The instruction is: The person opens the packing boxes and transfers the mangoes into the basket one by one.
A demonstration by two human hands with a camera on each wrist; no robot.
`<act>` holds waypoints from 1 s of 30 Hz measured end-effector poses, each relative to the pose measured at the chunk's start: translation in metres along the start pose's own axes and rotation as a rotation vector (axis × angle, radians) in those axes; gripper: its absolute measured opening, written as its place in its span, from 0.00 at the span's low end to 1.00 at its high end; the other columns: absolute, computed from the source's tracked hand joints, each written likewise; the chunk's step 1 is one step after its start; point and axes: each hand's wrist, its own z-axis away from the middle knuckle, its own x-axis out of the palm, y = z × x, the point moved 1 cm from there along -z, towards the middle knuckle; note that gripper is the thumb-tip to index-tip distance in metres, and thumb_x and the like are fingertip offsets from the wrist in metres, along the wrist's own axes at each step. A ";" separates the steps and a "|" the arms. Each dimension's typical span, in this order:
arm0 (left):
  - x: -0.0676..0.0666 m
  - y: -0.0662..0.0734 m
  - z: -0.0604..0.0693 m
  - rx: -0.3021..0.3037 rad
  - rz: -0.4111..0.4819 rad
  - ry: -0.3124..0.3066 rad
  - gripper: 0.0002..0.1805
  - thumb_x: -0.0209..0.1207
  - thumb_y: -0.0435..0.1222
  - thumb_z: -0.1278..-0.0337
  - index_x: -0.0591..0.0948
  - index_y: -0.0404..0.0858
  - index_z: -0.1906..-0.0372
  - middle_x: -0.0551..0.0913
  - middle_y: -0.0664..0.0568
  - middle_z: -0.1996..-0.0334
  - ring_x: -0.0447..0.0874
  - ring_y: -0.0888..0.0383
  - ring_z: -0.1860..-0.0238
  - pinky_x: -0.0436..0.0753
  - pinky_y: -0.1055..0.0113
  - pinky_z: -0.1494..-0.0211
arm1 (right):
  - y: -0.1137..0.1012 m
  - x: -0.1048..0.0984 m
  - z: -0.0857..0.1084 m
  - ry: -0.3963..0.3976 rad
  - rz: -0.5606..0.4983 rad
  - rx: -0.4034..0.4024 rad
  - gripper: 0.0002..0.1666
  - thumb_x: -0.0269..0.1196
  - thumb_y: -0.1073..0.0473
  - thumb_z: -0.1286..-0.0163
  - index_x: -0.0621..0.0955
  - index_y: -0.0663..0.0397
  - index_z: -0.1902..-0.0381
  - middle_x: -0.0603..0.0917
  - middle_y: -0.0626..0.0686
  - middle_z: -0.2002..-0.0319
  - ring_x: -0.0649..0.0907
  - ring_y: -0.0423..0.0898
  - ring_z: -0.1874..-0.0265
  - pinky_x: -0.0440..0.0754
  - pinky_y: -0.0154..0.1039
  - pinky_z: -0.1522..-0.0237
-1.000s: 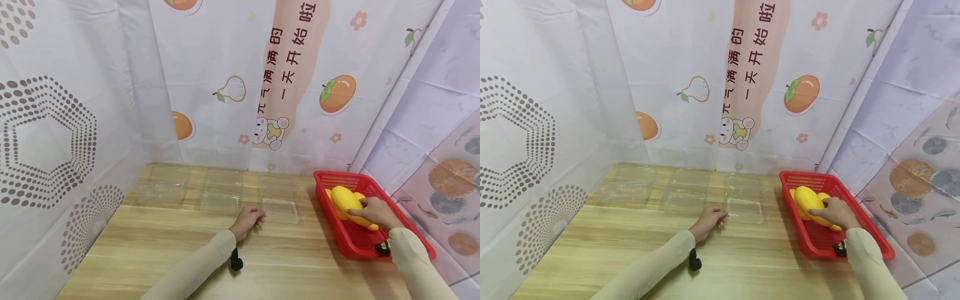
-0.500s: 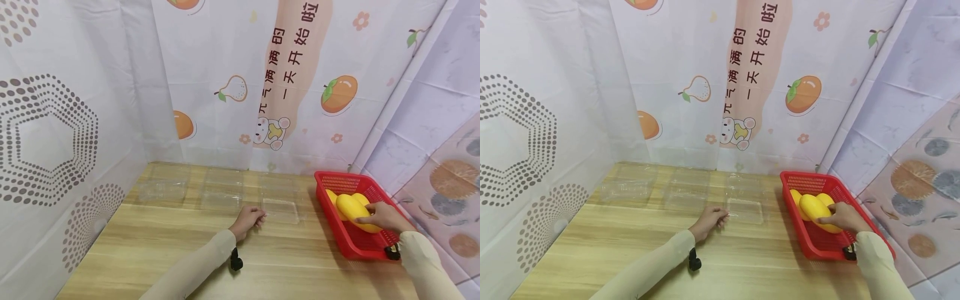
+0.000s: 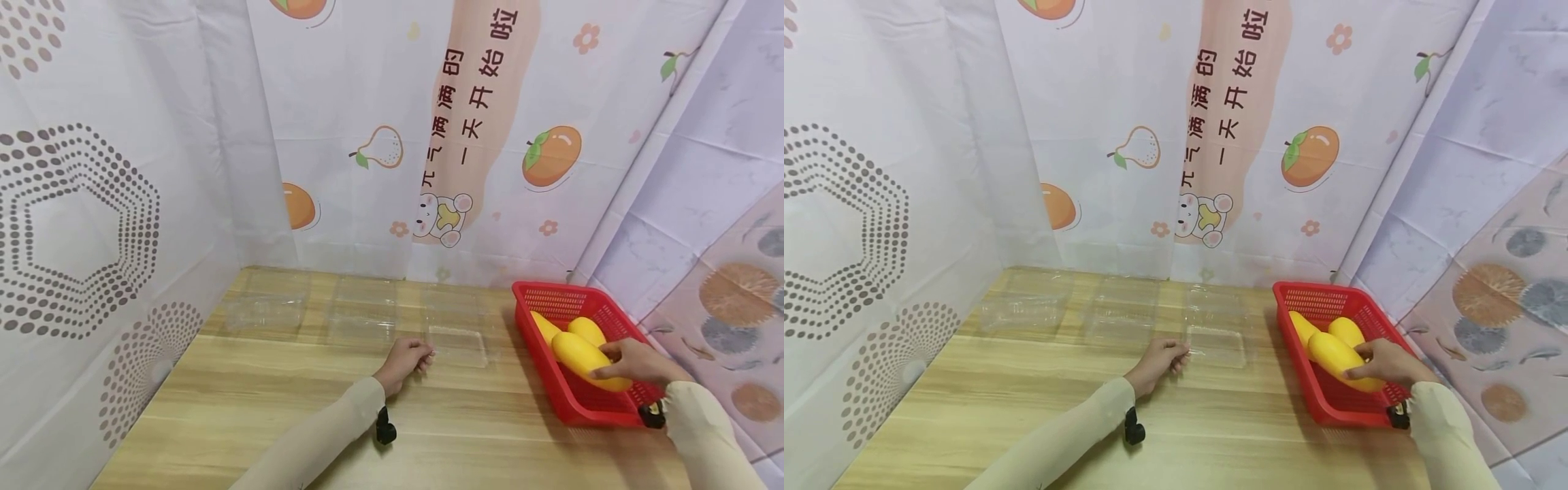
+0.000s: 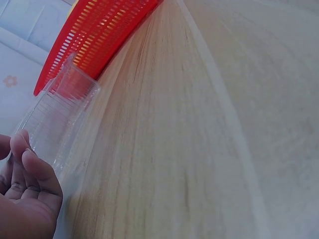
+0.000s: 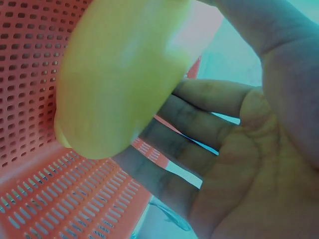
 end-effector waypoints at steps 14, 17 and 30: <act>-0.001 -0.001 0.001 0.000 -0.001 -0.004 0.12 0.58 0.32 0.26 0.85 0.26 0.59 0.84 0.49 0.72 0.77 0.63 0.76 0.77 0.74 0.72 | 0.016 0.001 0.003 -0.153 -0.091 -0.058 0.31 0.74 0.52 0.35 0.82 0.75 0.46 0.84 0.49 0.66 0.78 0.40 0.68 0.81 0.34 0.65; 0.000 -0.001 0.002 0.001 -0.001 0.001 0.12 0.58 0.33 0.26 0.85 0.26 0.60 0.84 0.49 0.72 0.76 0.63 0.76 0.76 0.73 0.72 | 0.017 0.002 0.003 -0.161 -0.072 -0.054 0.30 0.74 0.52 0.36 0.83 0.73 0.47 0.83 0.49 0.67 0.77 0.39 0.68 0.80 0.34 0.66; -0.001 -0.001 0.001 0.000 0.000 -0.014 0.12 0.57 0.33 0.26 0.85 0.26 0.59 0.83 0.49 0.73 0.76 0.63 0.76 0.76 0.73 0.72 | 0.012 0.007 0.003 -0.158 -0.012 0.041 0.35 0.78 0.51 0.41 0.82 0.72 0.45 0.83 0.52 0.62 0.78 0.50 0.60 0.83 0.45 0.59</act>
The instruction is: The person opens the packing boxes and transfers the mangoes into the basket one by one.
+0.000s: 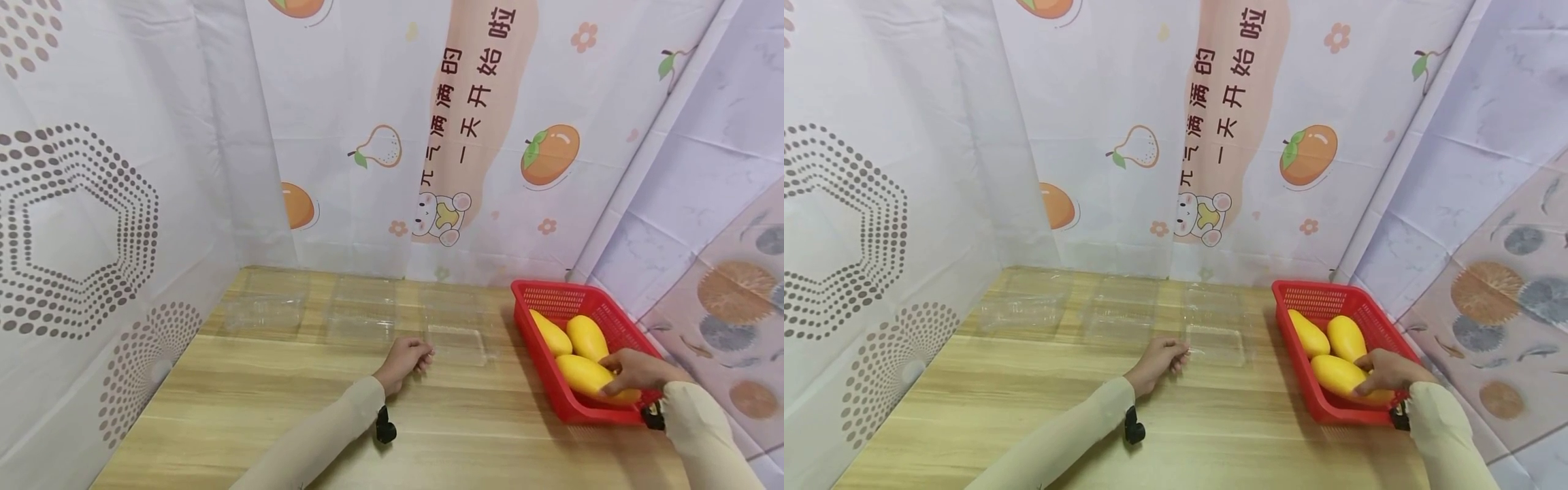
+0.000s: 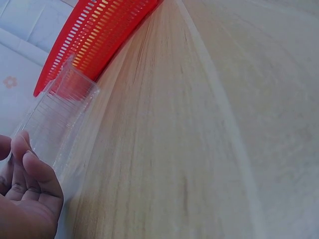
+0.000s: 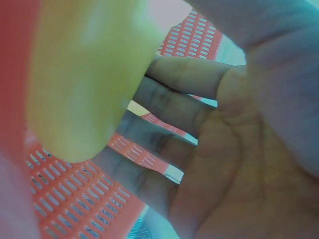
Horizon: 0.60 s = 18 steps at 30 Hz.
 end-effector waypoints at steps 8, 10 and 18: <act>-0.001 0.002 0.000 -0.022 -0.003 0.002 0.12 0.57 0.33 0.26 0.85 0.26 0.59 0.83 0.50 0.73 0.76 0.63 0.75 0.76 0.73 0.72 | -0.005 0.001 -0.001 -0.029 -0.049 0.069 0.37 0.78 0.57 0.41 0.78 0.78 0.43 0.85 0.65 0.53 0.82 0.60 0.54 0.84 0.61 0.49; -0.001 0.003 0.001 -0.023 -0.004 0.009 0.12 0.58 0.33 0.27 0.85 0.25 0.58 0.83 0.49 0.73 0.76 0.63 0.75 0.76 0.73 0.72 | -0.006 0.001 -0.001 -0.040 -0.058 0.058 0.36 0.76 0.58 0.39 0.77 0.80 0.43 0.84 0.69 0.52 0.83 0.63 0.53 0.84 0.62 0.49; -0.001 0.003 0.000 -0.016 -0.032 0.026 0.14 0.59 0.35 0.27 0.85 0.24 0.58 0.84 0.49 0.73 0.76 0.62 0.76 0.75 0.71 0.71 | -0.008 -0.002 -0.002 -0.045 -0.029 0.090 0.37 0.74 0.52 0.36 0.77 0.77 0.41 0.85 0.67 0.52 0.83 0.60 0.54 0.84 0.63 0.51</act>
